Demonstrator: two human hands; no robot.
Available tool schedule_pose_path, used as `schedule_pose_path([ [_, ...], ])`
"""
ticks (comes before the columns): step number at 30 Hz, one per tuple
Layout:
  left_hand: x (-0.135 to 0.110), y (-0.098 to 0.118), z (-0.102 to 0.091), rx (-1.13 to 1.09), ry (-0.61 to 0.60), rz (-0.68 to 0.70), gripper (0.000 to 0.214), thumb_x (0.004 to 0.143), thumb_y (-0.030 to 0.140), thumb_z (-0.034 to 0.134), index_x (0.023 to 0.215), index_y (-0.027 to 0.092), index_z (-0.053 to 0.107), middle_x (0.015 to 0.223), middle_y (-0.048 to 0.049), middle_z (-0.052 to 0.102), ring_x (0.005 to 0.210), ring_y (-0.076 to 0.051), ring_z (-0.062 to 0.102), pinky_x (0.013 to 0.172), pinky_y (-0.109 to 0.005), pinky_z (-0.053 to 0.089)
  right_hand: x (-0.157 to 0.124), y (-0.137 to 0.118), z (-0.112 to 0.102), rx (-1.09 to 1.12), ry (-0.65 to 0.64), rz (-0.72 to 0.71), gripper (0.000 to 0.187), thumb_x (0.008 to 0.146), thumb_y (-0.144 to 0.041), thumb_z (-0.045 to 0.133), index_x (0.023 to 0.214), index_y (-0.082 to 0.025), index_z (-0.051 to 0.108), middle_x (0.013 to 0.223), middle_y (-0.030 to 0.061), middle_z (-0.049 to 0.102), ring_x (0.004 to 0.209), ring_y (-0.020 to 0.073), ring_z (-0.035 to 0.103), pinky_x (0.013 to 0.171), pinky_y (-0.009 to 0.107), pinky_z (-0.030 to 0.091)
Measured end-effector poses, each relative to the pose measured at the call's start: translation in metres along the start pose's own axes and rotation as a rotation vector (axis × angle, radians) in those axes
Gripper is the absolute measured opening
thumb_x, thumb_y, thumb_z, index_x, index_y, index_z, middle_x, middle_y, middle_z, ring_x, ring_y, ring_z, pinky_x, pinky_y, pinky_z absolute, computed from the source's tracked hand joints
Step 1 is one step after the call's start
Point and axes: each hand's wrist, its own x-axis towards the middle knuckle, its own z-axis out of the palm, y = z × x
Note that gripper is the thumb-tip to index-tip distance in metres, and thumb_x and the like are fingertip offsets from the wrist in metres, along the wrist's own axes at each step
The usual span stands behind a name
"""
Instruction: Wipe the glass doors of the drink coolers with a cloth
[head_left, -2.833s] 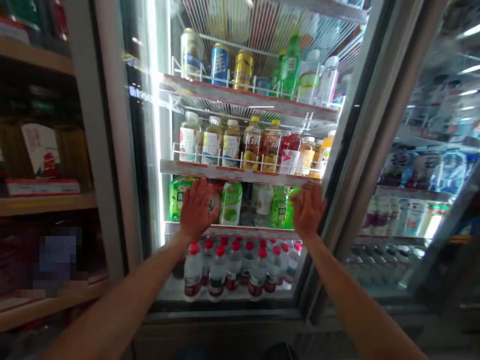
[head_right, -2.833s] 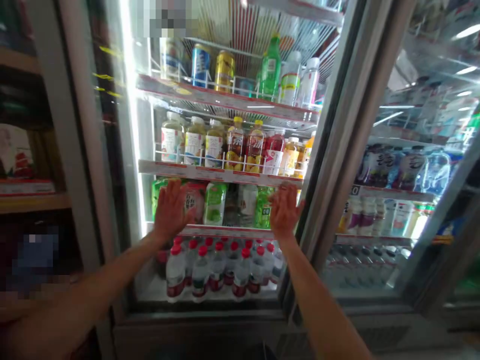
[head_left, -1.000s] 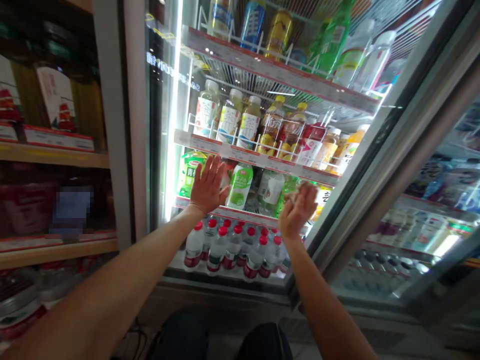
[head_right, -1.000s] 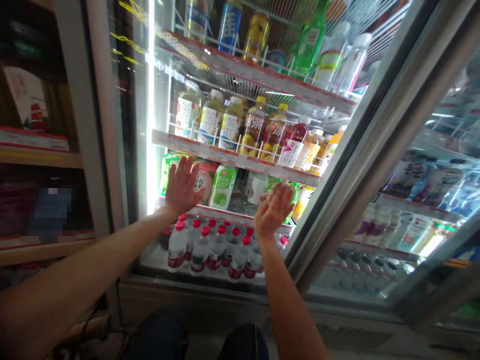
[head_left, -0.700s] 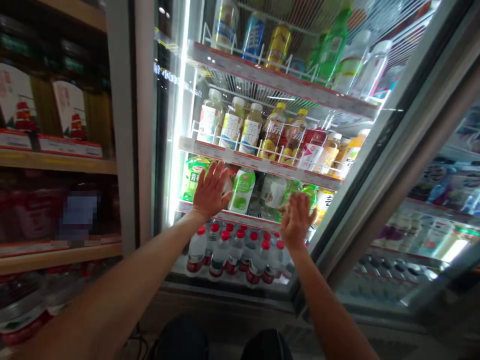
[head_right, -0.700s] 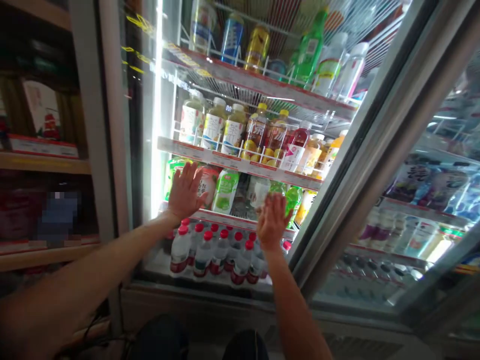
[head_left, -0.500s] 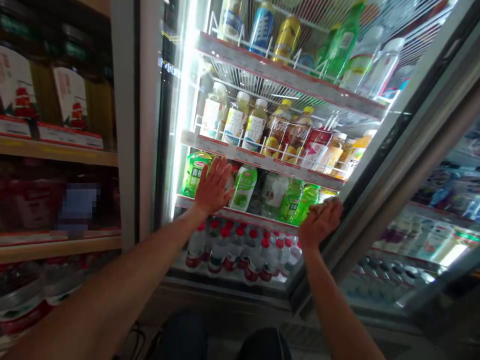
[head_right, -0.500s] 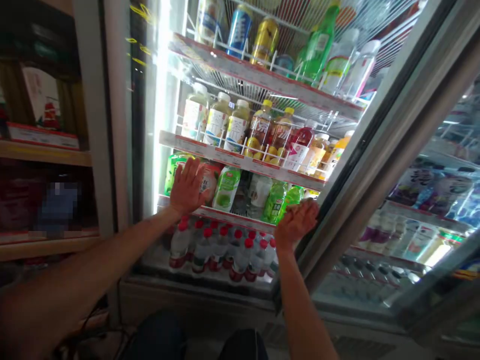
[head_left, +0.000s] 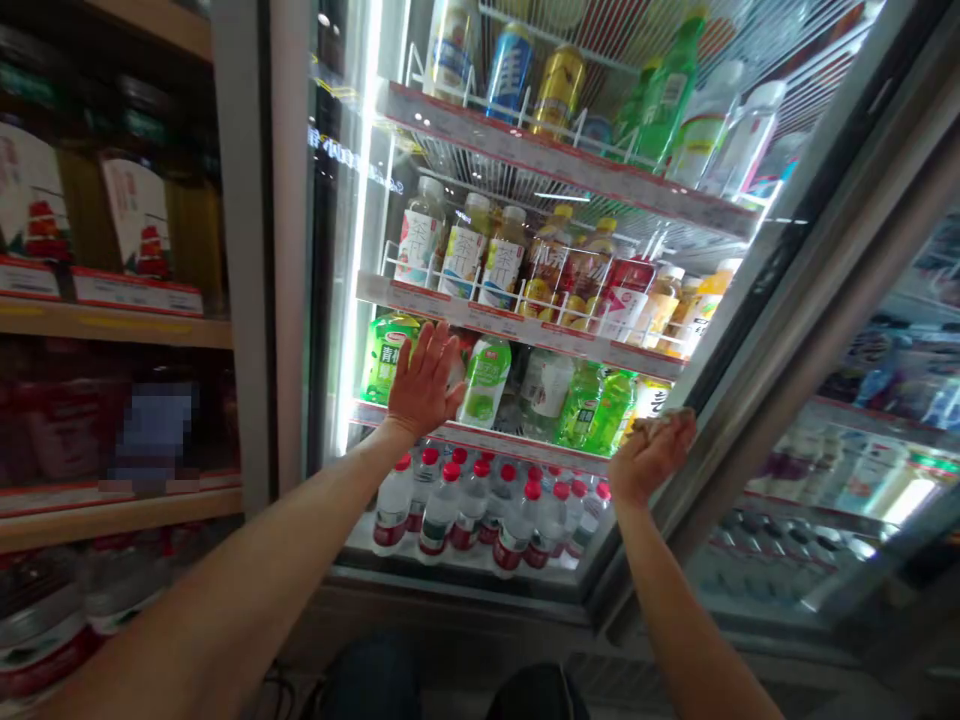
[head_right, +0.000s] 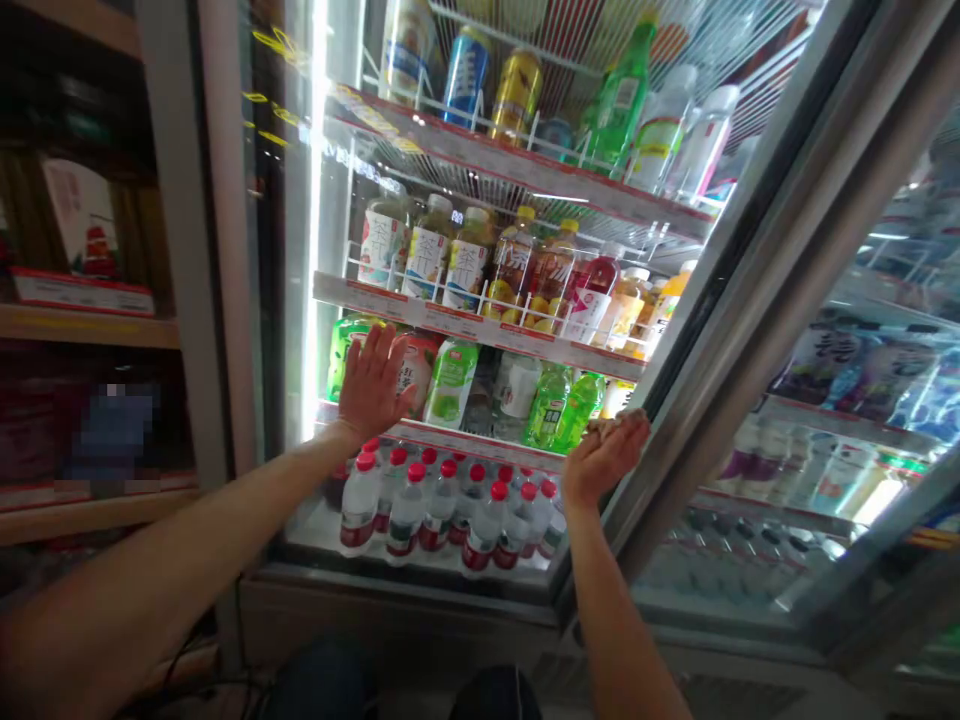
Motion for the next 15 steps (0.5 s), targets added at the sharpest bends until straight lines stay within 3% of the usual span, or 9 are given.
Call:
schedule_pose_path([
  [2, 0.000, 0.000, 0.000, 0.009, 0.009, 0.008, 0.064, 0.088, 0.042, 0.038, 0.143, 0.013, 0.022, 0.147, -0.0159, 0.027, 0.140, -0.025, 0.009, 0.113, -0.048, 0.009, -0.011, -0.038, 0.009, 0.030, -0.007, -0.098, 0.054, 0.087, -0.024, 0.033, 0.138, -0.007, 0.034, 0.142, 0.0228, 0.034, 0.136, 0.0302, 0.026, 0.105, 0.053, 0.026],
  [5, -0.001, -0.003, 0.000, 0.030, 0.033, 0.032, 0.065, 0.088, 0.043, 0.038, 0.143, 0.013, 0.019, 0.147, -0.0159, 0.028, 0.140, -0.025, 0.008, 0.113, -0.048, 0.011, -0.034, -0.105, 0.021, 0.096, -0.173, -0.379, 0.049, 0.087, -0.021, 0.036, 0.136, -0.019, 0.039, 0.140, 0.0124, 0.042, 0.137, 0.0243, 0.025, 0.109, 0.051, 0.020],
  [7, -0.001, -0.004, -0.001, 0.038, 0.038, 0.049, 0.066, 0.088, 0.043, 0.038, 0.144, 0.014, 0.018, 0.147, -0.0159, 0.027, 0.140, -0.025, 0.009, 0.113, -0.047, 0.012, -0.045, -0.122, 0.022, 0.107, -0.239, -0.493, 0.047, 0.087, -0.020, 0.039, 0.134, -0.022, 0.042, 0.138, 0.0092, 0.045, 0.136, 0.0219, 0.027, 0.111, 0.049, 0.016],
  [9, -0.001, -0.004, -0.002, 0.039, 0.035, 0.061, 0.066, 0.088, 0.043, 0.038, 0.144, 0.014, 0.017, 0.147, -0.0158, 0.028, 0.140, -0.024, 0.009, 0.113, -0.047, 0.013, -0.049, -0.104, 0.016, 0.087, -0.233, -0.522, 0.046, 0.087, -0.020, 0.041, 0.133, -0.023, 0.044, 0.137, 0.0092, 0.047, 0.135, 0.0215, 0.029, 0.111, 0.048, 0.015],
  [11, -0.001, -0.003, -0.002, 0.037, 0.036, 0.056, 0.066, 0.088, 0.042, 0.038, 0.144, 0.014, 0.017, 0.147, -0.0157, 0.029, 0.140, -0.024, 0.009, 0.113, -0.047, 0.013, -0.045, -0.062, 0.006, 0.040, -0.169, -0.454, 0.046, 0.087, -0.022, 0.040, 0.132, -0.021, 0.045, 0.136, 0.0118, 0.047, 0.134, 0.0232, 0.032, 0.109, 0.050, 0.019],
  [13, -0.001, 0.000, -0.001, 0.035, 0.049, 0.038, 0.065, 0.089, 0.040, 0.038, 0.144, 0.014, 0.017, 0.147, -0.0161, 0.029, 0.140, -0.024, 0.008, 0.113, -0.048, 0.013, -0.036, -0.017, -0.003, -0.035, -0.063, -0.256, 0.047, 0.087, -0.024, 0.038, 0.133, -0.015, 0.044, 0.138, 0.0179, 0.043, 0.132, 0.0277, 0.034, 0.105, 0.054, 0.024],
  [15, -0.001, 0.002, 0.001, 0.025, 0.076, 0.022, 0.065, 0.088, 0.038, 0.038, 0.144, 0.013, 0.016, 0.147, -0.0169, 0.027, 0.140, -0.025, 0.008, 0.112, -0.049, 0.012, -0.028, 0.005, -0.007, -0.079, 0.008, -0.079, 0.050, 0.087, -0.026, 0.037, 0.133, -0.010, 0.042, 0.139, 0.0226, 0.039, 0.132, 0.0312, 0.034, 0.101, 0.056, 0.029],
])
